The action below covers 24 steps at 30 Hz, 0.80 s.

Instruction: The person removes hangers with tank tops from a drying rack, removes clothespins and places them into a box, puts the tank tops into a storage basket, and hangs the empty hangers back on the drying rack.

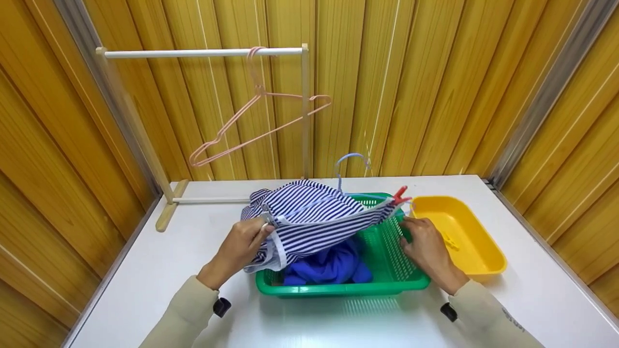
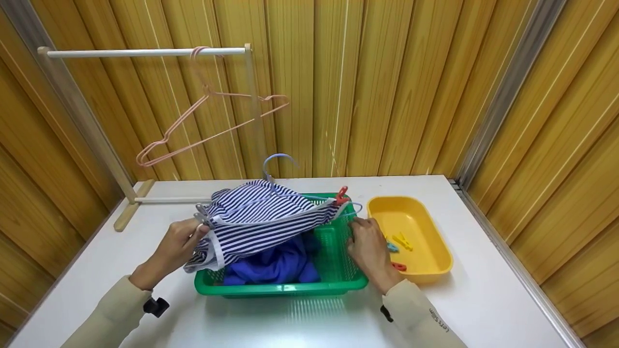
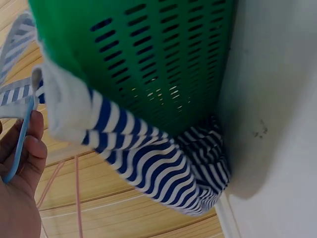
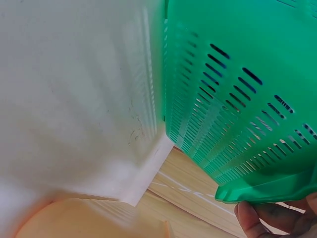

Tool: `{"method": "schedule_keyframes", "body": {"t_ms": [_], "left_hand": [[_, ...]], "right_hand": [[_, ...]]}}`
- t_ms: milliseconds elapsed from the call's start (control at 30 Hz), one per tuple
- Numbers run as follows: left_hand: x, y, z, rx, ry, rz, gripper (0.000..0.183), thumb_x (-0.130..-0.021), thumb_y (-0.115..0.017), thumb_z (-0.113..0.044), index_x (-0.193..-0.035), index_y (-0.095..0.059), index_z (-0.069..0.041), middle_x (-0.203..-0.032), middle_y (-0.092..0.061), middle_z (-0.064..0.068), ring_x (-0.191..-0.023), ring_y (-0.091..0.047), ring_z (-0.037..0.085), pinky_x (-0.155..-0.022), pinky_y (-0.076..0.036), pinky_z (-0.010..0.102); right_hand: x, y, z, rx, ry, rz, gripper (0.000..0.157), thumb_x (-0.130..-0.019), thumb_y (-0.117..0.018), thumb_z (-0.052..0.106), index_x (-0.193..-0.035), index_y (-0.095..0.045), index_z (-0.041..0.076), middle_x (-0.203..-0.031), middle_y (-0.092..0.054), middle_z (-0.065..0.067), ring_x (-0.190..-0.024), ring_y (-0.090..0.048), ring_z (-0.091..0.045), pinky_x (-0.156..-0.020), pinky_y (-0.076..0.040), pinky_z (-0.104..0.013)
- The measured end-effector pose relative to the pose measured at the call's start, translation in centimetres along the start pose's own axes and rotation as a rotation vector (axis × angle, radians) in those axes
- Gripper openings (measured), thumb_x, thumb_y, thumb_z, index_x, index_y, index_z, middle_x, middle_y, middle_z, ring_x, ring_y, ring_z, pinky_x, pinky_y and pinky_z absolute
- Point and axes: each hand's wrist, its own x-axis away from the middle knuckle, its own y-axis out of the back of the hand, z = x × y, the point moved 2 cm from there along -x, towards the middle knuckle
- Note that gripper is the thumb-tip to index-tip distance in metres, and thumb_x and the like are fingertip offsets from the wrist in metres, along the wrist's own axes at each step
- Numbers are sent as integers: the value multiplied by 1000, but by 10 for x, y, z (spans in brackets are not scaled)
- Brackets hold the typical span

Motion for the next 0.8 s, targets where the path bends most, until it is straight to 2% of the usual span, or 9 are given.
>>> {"method": "schedule_keyframes", "body": {"t_ms": [133,300,467,800], "left_hand": [[4,-9,2,16,13,32,30,-99,-56,-23,-76,-42,-10,-72,-23,-13,-62,-29,0,-56,-30,16],[9,-17,4,19,7,29,30,-97,-59,-17,-75,-41,-10,-70,-25,-12,-62,-30,0,-56,-30,16],[16,-24,7,43,39,50,30,-97,-60,-13,-74,-41,-11,-70,-25,-13,-62,-31,-1,-57,-30,16],[18,-29,6,33,65,66,30,-97,-60,-13,-72,-43,-11,-69,-28,-13,-62,-31,0,-57,-31,16]], "right_hand": [[1,0,0,-8,5,-23,30,-78,-76,2,-107,-70,-6,-108,-71,-22,-100,-61,-39,-95,-49,-54],[1,0,-1,-27,0,-43,29,-77,-76,1,-104,-70,-7,-106,-70,-22,-98,-61,-38,-94,-49,-54],[1,1,1,-14,-21,-36,30,-78,-77,3,-106,-70,-7,-108,-69,-22,-99,-61,-38,-95,-49,-54],[1,4,-1,-11,-28,-20,33,-80,-78,6,-110,-69,-3,-109,-66,-20,-96,-60,-34,-96,-50,-53]]}}
